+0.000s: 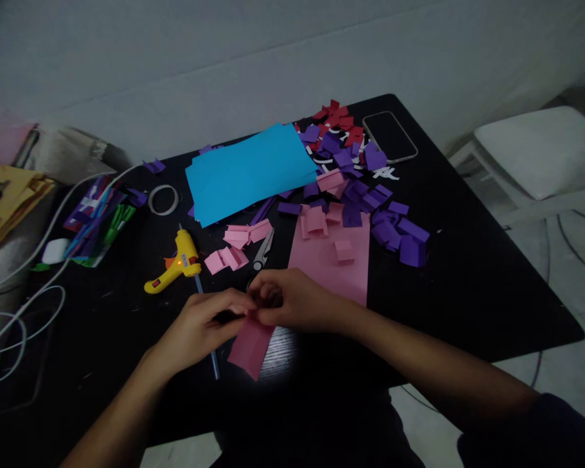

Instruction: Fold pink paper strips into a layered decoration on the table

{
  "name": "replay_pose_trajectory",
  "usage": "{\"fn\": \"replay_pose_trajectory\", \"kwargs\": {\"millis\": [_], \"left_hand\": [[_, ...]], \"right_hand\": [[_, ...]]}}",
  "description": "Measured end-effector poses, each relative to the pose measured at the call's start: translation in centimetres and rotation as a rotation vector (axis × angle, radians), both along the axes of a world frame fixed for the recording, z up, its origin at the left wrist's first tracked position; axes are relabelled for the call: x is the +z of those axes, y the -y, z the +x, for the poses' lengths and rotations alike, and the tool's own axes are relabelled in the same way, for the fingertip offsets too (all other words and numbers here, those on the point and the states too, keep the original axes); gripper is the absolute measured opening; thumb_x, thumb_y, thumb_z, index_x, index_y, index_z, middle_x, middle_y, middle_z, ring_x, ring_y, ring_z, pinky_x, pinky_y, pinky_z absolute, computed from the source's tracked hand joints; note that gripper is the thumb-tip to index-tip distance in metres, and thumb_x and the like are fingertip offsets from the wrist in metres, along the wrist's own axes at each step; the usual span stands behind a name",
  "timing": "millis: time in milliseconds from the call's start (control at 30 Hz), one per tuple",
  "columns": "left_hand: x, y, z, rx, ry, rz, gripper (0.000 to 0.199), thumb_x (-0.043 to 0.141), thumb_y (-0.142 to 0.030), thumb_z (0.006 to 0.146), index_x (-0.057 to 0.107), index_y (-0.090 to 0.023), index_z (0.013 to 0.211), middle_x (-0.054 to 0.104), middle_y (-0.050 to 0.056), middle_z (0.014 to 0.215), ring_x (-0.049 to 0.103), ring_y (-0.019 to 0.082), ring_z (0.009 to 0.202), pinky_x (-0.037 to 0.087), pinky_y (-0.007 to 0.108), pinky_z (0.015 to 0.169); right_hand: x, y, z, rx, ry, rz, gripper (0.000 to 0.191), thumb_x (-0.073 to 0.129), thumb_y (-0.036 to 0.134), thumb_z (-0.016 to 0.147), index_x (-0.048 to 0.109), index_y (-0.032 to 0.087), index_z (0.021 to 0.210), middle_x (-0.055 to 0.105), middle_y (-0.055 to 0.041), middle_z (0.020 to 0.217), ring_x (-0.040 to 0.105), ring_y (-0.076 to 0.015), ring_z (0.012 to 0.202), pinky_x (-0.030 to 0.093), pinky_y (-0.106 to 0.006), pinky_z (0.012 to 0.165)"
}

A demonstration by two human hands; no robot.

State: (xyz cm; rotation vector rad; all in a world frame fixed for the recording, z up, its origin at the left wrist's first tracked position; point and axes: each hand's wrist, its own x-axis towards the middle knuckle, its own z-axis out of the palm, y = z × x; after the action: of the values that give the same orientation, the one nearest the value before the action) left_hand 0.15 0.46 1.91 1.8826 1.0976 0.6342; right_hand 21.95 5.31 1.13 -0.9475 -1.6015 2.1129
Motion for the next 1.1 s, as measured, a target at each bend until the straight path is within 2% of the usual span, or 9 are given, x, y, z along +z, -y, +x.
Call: {"fn": "replay_pose_trajectory", "kwargs": {"millis": [133,267,567,933,1100], "left_hand": [[0.1,0.0,0.1,-0.019,0.016,0.041,0.012,0.07,-0.012,0.093,0.072,-0.02,0.102,0.078,0.002,0.09,0.074,0.015,0.081,0.06,0.023,0.076],[0.1,-0.1,0.1,-0.012,0.029,0.03,0.015,0.071,-0.01,0.091,0.071,-0.02,0.102,0.078,0.001,0.091,0.074,0.014,0.081,0.059,0.021,0.076],[0.4,-0.2,-0.1,0.033,0.03,0.067,0.008,0.07,-0.013,0.093,0.069,-0.018,0.099,0.075,0.003,0.09,0.071,0.013,0.077,0.058,0.021,0.071],[0.2,-0.1,0.0,0.024,0.013,0.082,0.013,0.07,-0.009,0.09,0.069,-0.018,0.1,0.075,0.003,0.09,0.072,0.013,0.079,0.059,0.021,0.074],[0.2,-0.2,-0.3,0.025,0.01,0.098,0.009,0.07,-0.013,0.091,0.068,-0.018,0.097,0.074,0.003,0.087,0.071,0.014,0.077,0.058,0.023,0.07]], "right_hand": [[-0.3,0.2,0.0,0.002,-0.021,0.002,0.021,0.069,0.009,0.076,0.065,0.019,0.095,0.06,0.0056,0.072,0.056,-0.01,0.065,0.04,-0.022,0.058],[-0.4,0.3,-0.1,-0.01,-0.027,0.012,0.019,0.069,0.01,0.077,0.064,0.018,0.093,0.061,0.0049,0.074,0.056,-0.0101,0.066,0.041,-0.023,0.06],[0.1,-0.5,0.3,-0.084,-0.018,0.01,0.016,0.073,0.017,0.08,0.068,0.018,0.096,0.071,-0.0019,0.092,0.067,-0.0157,0.085,0.052,-0.03,0.08],[-1.1,-0.2,0.0,-0.093,-0.066,-0.068,0.019,0.076,0.015,0.075,0.067,0.017,0.091,0.068,0.0012,0.079,0.063,-0.0123,0.072,0.046,-0.024,0.066],[-0.9,-0.2,0.0,-0.128,-0.085,-0.039,0.018,0.069,0.011,0.077,0.069,0.017,0.093,0.072,-0.0002,0.085,0.067,-0.014,0.078,0.049,-0.026,0.072]]}}
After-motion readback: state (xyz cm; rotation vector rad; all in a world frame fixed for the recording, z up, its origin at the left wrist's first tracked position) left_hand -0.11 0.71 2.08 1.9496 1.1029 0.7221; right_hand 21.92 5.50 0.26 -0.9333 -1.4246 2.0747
